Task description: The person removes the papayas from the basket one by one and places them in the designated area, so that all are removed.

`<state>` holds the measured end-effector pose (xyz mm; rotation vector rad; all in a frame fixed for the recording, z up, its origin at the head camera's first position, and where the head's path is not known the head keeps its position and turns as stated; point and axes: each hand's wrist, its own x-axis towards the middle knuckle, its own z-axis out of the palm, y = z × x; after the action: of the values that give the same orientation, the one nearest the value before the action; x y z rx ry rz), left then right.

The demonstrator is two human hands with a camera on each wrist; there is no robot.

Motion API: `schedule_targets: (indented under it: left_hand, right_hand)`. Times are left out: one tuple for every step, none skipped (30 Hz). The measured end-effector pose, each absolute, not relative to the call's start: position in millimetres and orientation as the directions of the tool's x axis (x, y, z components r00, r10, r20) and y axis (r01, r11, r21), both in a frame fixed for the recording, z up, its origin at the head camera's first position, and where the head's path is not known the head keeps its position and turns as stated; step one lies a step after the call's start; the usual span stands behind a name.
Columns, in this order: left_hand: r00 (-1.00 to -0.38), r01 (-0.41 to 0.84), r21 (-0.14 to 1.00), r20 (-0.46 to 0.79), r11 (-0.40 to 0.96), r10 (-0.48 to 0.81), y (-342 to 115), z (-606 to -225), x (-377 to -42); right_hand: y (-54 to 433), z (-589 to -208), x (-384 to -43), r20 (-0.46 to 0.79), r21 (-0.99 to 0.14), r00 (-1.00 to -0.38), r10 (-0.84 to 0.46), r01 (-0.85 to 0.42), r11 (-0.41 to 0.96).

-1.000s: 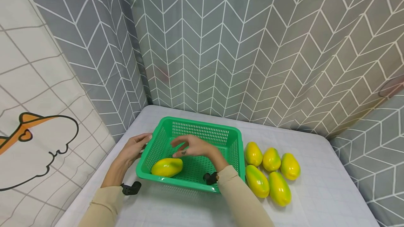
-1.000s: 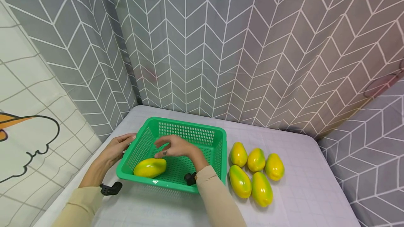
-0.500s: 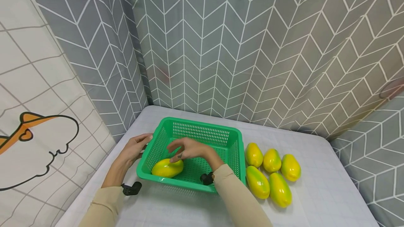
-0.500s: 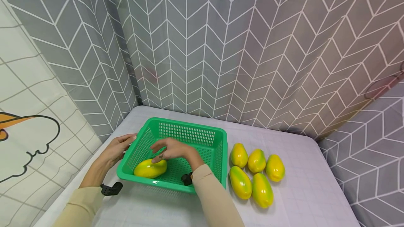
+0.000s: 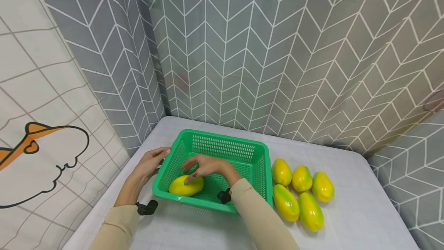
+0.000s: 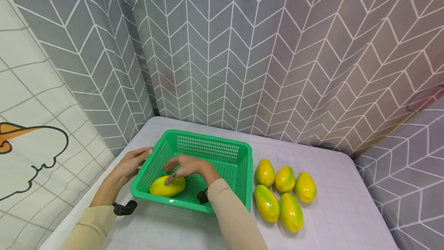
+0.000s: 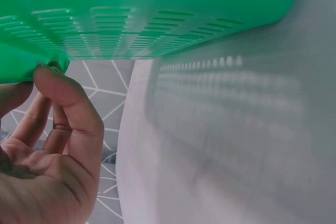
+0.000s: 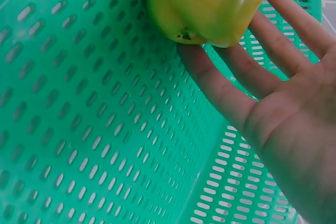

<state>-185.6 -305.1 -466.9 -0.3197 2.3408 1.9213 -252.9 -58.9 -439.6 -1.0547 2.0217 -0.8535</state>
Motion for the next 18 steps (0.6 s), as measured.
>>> schedule_targets:
  left_hand:
    - [-0.973,-0.225,0.956,-0.209,0.186,-0.101,-305.5,-467.1,-185.8]
    - [-0.971,-0.230,0.956,-0.213,0.184,-0.106,-305.8,-467.1,-186.0]
    - [-0.971,-0.233,0.954,-0.216,0.188,-0.106,-306.2,-467.3,-186.2]
    - [-0.969,-0.237,0.954,-0.220,0.184,-0.110,-306.1,-467.3,-186.3]
    - [-0.971,-0.233,0.954,-0.217,0.189,-0.103,-306.0,-467.3,-186.3]
    - [-0.969,-0.241,0.953,-0.224,0.182,-0.109,-305.7,-467.2,-186.7]
    - [-0.969,-0.238,0.953,-0.222,0.185,-0.106,-305.5,-467.0,-186.8]
    - [-0.969,-0.238,0.954,-0.222,0.180,-0.106,-305.1,-466.6,-186.8]
    - [-0.970,-0.235,0.955,-0.219,0.184,-0.102,-304.8,-466.4,-186.8]
    - [-0.971,-0.233,0.955,-0.218,0.181,-0.102,-304.3,-465.9,-186.6]
    - [-0.971,-0.231,0.956,-0.215,0.181,-0.100,-304.0,-465.6,-186.4]
    - [-0.970,-0.234,0.956,-0.218,0.176,-0.104,-303.7,-465.1,-186.3]
    - [-0.971,-0.231,0.956,-0.215,0.180,-0.100,-303.4,-464.6,-186.0]
    - [-0.971,-0.230,0.957,-0.215,0.178,-0.101,-303.3,-464.4,-185.9]
    - [-0.972,-0.230,0.956,-0.215,0.180,-0.100,-303.3,-464.2,-185.7]
    - [-0.972,-0.230,0.957,-0.215,0.178,-0.100,-303.3,-464.2,-185.7]
    - [-0.971,-0.230,0.957,-0.215,0.177,-0.100,-303.5,-464.3,-185.7]
    - [-0.972,-0.230,0.957,-0.215,0.179,-0.098,-303.9,-464.7,-185.9]
  right_hand:
    - [-59.9,-439.8,-253.1,-0.279,-0.788,-0.429,-0.859,-0.409,0.460]
    - [-60.7,-439.6,-253.4,-0.287,-0.782,-0.427,-0.858,-0.413,0.467]
    - [-61.6,-439.8,-253.7,-0.292,-0.776,-0.424,-0.857,-0.419,0.472]
    - [-62.1,-439.9,-254.0,-0.302,-0.770,-0.421,-0.856,-0.422,0.479]
    - [-62.3,-440.2,-254.4,-0.310,-0.764,-0.419,-0.854,-0.424,0.485]
    - [-62.6,-440.6,-254.9,-0.315,-0.759,-0.413,-0.855,-0.431,0.488]
    - [-62.9,-441.2,-255.6,-0.318,-0.753,-0.408,-0.856,-0.439,0.489]
    - [-63.3,-441.8,-256.2,-0.321,-0.748,-0.401,-0.858,-0.448,0.490]
    - [-63.3,-442.4,-256.8,-0.323,-0.746,-0.394,-0.860,-0.453,0.488]
    - [-63.4,-443.1,-257.5,-0.326,-0.744,-0.387,-0.862,-0.457,0.487]
    - [-63.6,-443.8,-258.1,-0.326,-0.743,-0.381,-0.865,-0.462,0.484]
    - [-64.0,-444.5,-258.6,-0.325,-0.743,-0.373,-0.869,-0.467,0.479]
    - [-64.2,-445.4,-259.1,-0.327,-0.743,-0.367,-0.871,-0.469,0.477]
    - [-64.6,-446.1,-259.4,-0.326,-0.744,-0.362,-0.873,-0.472,0.473]
    - [-64.8,-446.8,-259.7,-0.326,-0.745,-0.355,-0.876,-0.474,0.470]
    - [-65.4,-447.5,-259.9,-0.325,-0.744,-0.351,-0.878,-0.478,0.467]
    - [-65.7,-448.0,-260.0,-0.325,-0.745,-0.346,-0.880,-0.479,0.464]
    - [-66.1,-448.5,-260.1,-0.325,-0.747,-0.342,-0.882,-0.479,0.461]
